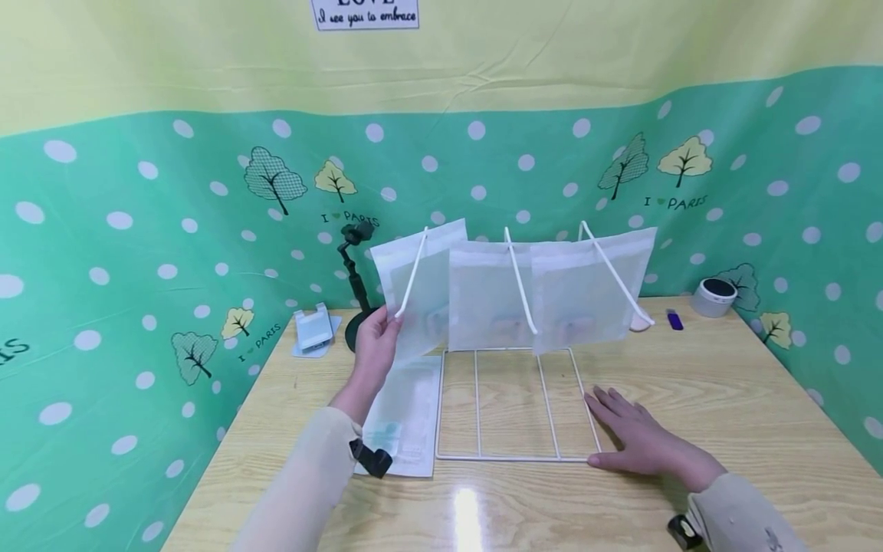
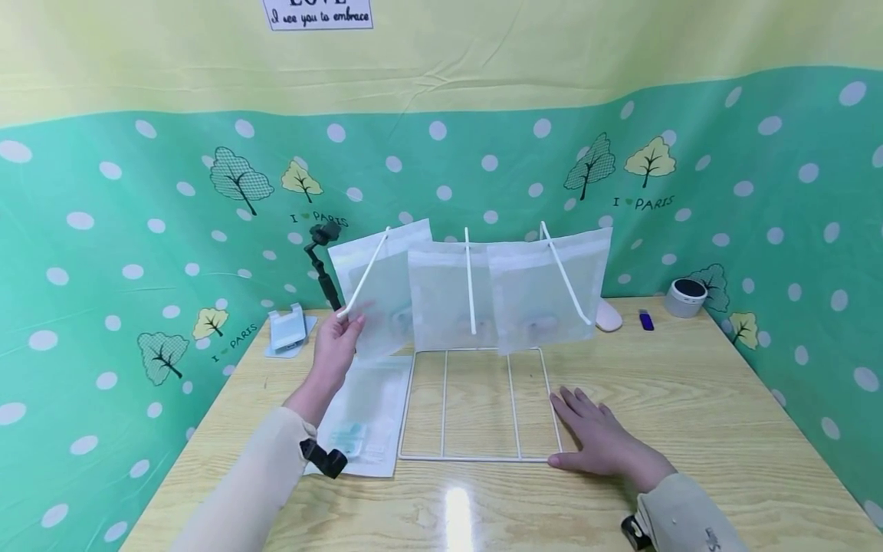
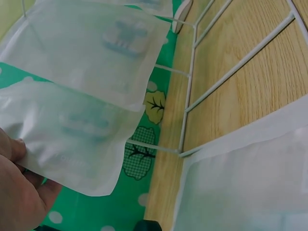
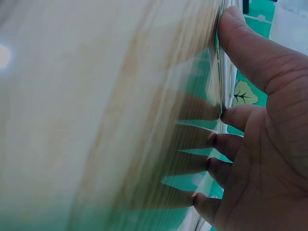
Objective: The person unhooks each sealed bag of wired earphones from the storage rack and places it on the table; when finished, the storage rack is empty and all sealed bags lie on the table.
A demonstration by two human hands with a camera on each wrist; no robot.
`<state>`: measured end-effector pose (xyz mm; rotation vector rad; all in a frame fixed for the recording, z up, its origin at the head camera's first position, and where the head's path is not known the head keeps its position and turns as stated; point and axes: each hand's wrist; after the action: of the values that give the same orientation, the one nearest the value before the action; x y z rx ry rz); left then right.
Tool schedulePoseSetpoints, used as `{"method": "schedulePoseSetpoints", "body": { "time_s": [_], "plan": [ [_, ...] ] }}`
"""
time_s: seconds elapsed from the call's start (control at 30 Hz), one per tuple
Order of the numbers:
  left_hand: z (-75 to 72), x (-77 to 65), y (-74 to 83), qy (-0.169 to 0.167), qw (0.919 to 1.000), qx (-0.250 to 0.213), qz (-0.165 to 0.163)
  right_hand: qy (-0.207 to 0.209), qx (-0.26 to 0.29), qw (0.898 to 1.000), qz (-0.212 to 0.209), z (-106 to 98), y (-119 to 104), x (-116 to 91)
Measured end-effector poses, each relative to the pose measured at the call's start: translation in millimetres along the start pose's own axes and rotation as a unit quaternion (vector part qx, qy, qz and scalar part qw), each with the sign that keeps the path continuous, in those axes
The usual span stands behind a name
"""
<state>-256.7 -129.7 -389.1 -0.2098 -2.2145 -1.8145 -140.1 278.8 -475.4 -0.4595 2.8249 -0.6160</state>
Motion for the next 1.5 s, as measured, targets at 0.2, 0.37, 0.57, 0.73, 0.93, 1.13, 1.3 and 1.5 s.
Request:
{"method": "schedulePoseSetpoints", "body": {
  "time_s": [0.2,0.37,0.57,0.73,0.93,1.13,1.3,1.5],
  "plan": [
    [-1.3,-4.3,0.3,0.012,0.9995,0.009,0.026,0.000,-0.004,1.000,-0.001,-0.4,-1.2,0.0],
    [-4.1,-11.2,5.8,0.016,0.9993,0.016,0.031,0.001,-0.006,1.000,0.004,0.0,-1.8,0.1],
    [-2.7,-22.1,6.0,0.037,0.9972,0.024,0.061,-0.003,-0.008,1.000,0.007,1.0,-1.0,0.9],
    [-2.3,-33.7,12.3,0.042,0.9965,0.022,0.069,-0.001,-0.009,1.000,0.007,1.5,-0.5,0.9],
    [-3.5,-46.3,15.2,0.040,0.9964,0.012,0.073,0.006,-0.003,1.000,0.000,1.3,-0.7,0.3],
    [-7.4,-57.2,18.6,0.047,0.9963,0.026,0.067,0.004,0.000,1.000,0.002,1.3,-0.2,0.7],
    [-11.2,-66.1,21.8,0.050,0.9967,0.030,0.057,-0.002,0.005,1.000,0.008,1.1,-0.8,0.8],
    [-15.9,-75.8,22.0,0.054,0.9972,0.024,0.046,0.001,-0.001,1.000,0.005,0.5,-2.4,-0.6]
  ]
}}
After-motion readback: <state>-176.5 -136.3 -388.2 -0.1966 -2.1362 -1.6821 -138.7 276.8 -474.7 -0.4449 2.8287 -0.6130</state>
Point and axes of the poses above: each hand's wrist, its own x-axis towards the middle knuckle, its own z-axis out of the palm, y = z × x, and after that the axes turned 4 degrees about z, right-handed
